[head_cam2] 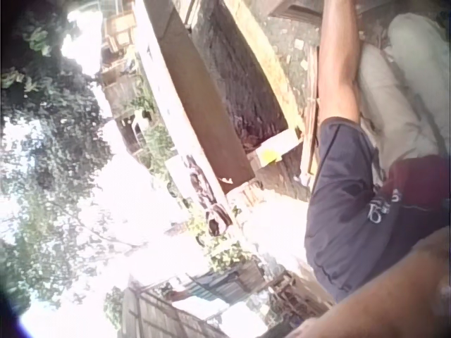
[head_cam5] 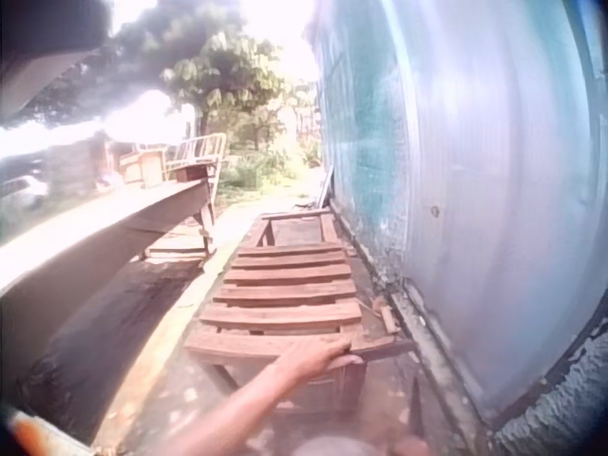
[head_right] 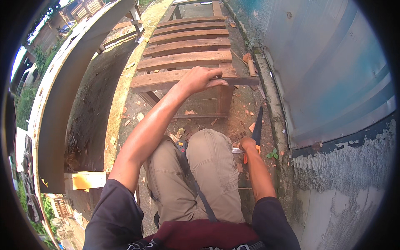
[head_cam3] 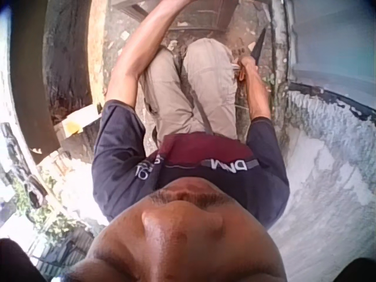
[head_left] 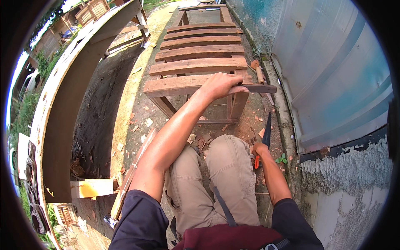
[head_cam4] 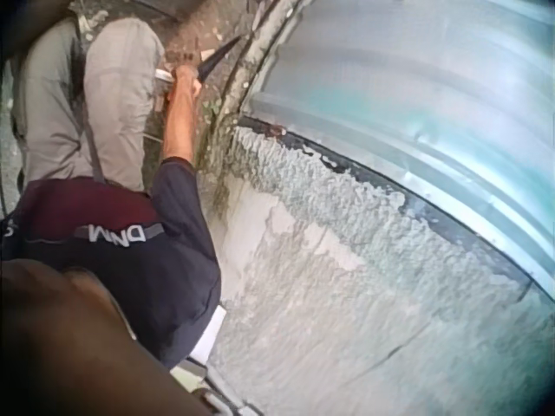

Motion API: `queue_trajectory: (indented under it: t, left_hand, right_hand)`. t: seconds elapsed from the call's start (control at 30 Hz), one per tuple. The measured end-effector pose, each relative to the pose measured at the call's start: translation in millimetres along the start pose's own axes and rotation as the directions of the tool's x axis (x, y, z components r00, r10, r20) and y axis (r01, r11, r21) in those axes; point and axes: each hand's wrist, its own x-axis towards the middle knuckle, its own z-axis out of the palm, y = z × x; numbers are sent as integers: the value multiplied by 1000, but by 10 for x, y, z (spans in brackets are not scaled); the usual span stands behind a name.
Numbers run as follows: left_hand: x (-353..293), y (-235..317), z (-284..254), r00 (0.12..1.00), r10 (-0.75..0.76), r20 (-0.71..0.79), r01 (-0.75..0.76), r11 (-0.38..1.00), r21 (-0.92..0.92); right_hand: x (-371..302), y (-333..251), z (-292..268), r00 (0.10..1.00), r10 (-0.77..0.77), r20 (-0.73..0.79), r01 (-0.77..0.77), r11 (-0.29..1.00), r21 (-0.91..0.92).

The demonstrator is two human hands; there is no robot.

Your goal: The person assembles a wooden structure by hammering nails into wooden planks, sawing a plank to size, and hammering nails into a metal frame. The person uses a hammer and a hand saw to complete the assembly.

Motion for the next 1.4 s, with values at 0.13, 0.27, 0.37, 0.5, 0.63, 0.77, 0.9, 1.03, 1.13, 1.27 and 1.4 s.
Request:
queue_trajectory:
  t: [0.13,0.27,0.37,0.5,0.63,0.77,0.9,1.03,1.13,1.27,1.4]
  left_hand:
    - [-95,-297,29,982,13,186,18,987,-162]
    - [-1,-408,9,973,97,211,-57,980,-189]
    - [219,-416,6,972,81,220,-39,981,-190]
    - [458,-432,100,958,-40,284,65,995,-79]
    - [432,-664,324,991,-24,131,36,996,-85]
    - [589,-748,395,994,-67,91,79,987,-137]
    - [616,-887,428,991,17,-129,-20,999,-28]
    - [528,-917,411,959,-139,-247,113,987,-115]
    - [374,-884,323,987,-131,-96,121,988,-98]
    - [145,-960,217,994,-108,-11,108,991,75]
    - [42,-976,175,962,-271,-38,274,952,134]
  right_hand:
    - [142,-234,38,997,40,74,-41,999,24]
    - [162,-128,77,997,26,78,-26,1000,5]
    - [181,-60,80,995,16,96,-17,1000,10]
    - [125,-97,59,996,24,88,-27,999,34]
    - [-5,-225,-67,992,15,128,-23,998,56]
    - [-9,-219,40,994,65,93,-76,990,118]
    - [-38,-313,146,997,62,47,-68,991,118]
    - [-99,-362,158,998,58,18,-60,989,135]
    - [-130,-349,119,996,73,53,-80,986,145]
    - [10,-296,255,996,77,33,-82,985,153]
    - [74,-322,395,988,148,-42,-136,966,218]
